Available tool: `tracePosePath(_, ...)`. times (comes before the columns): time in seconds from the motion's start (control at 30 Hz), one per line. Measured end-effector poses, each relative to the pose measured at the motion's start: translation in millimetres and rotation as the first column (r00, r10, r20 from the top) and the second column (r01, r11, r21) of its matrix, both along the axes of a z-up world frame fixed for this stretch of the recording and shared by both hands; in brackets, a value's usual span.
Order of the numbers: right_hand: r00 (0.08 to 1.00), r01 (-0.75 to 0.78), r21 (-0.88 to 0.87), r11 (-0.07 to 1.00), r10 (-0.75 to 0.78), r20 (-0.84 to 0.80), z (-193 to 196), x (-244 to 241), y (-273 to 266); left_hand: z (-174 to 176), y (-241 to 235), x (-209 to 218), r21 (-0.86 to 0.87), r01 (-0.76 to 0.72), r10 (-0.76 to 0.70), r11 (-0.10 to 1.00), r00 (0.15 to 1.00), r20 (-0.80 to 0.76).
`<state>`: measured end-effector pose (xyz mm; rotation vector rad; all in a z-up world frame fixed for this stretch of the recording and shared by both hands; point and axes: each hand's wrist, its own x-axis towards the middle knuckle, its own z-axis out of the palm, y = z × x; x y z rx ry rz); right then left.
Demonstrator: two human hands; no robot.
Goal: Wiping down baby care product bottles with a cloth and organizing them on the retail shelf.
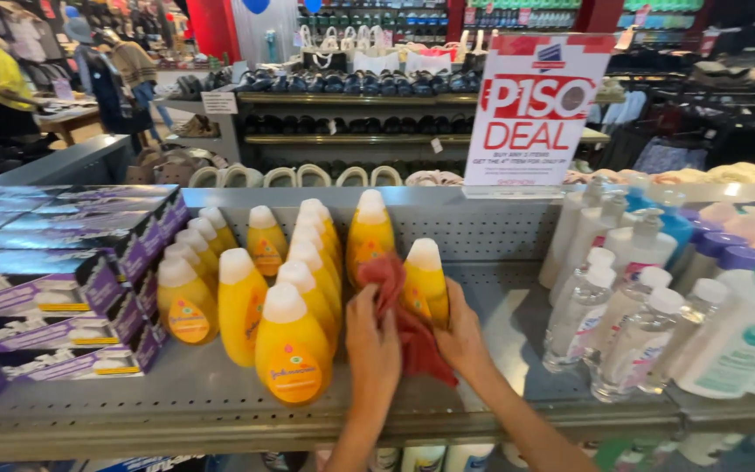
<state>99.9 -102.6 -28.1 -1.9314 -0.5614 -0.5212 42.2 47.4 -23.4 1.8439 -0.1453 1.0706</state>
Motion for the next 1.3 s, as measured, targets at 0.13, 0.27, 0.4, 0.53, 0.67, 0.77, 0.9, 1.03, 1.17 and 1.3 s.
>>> tracePosePath(0.13,0.977,-0.15,0.164,0.975,0.172,-0.125,-8.6,-20.7,-21.6,-0.5,-27.4,41.1,-0.258,0.201,-0.217,0.945,0.976,-0.034)
tracePosePath(0.27,0.848,-0.415,0.393,0.821,0.506,-0.161,-19.8,-7.8,-47.0,-9.4,-20.7,60.4,-0.612,0.182,-0.458,0.77,0.825,-0.332)
tracePosePath(0.4,0.894,-0.262,0.667,0.698,0.436,-0.106,-25.0,-12.0,-37.5,-25.3,-53.3,21.1,-0.395,0.274,-0.321,0.877,0.945,-0.057)
tracePosePath(0.53,0.876,-0.152,0.8,0.58,0.454,-0.162,-13.6,-26.6,-43.6,-9.8,-56.1,11.8,-0.428,0.615,-0.644,0.662,0.759,0.095)
tracePosePath(0.67,0.738,-0.091,0.892,0.444,0.631,-0.238,-22.5,-43.9,-48.5,25.9,-61.6,21.5,-0.449,0.795,-0.806,0.408,0.544,0.231)
tracePosePath(0.77,0.801,-0.04,0.904,0.425,0.555,-0.225,-6.2,-55.0,-51.0,57.2,-77.5,-56.1,-0.382,0.799,-0.771,0.463,0.576,0.271)
tracePosePath(0.9,0.801,-0.042,0.927,0.372,0.568,-0.192,-9.4,-57.9,-62.1,-4.2,-93.0,-74.1,-0.213,0.727,-0.71,0.653,0.686,0.162)
tracePosePath(1.03,0.789,0.221,0.736,0.64,0.327,-0.521,-3.0,-101.6,-63.2,4.0,-98.7,-54.1,-0.171,0.545,-0.55,0.821,0.835,0.016)
tracePosePath(1.17,0.526,0.014,0.904,0.428,0.765,-0.371,-42.8,-109.7,-79.3,14.5,-89.8,-14.4,-0.082,0.497,-0.494,0.864,0.867,0.058)
tracePosePath(1.3,0.488,0.057,0.894,0.444,0.769,-0.413,-44.4,-115.4,-95.1,-0.3,-73.0,16.4,-0.57,0.683,-0.798,0.458,0.598,0.076)
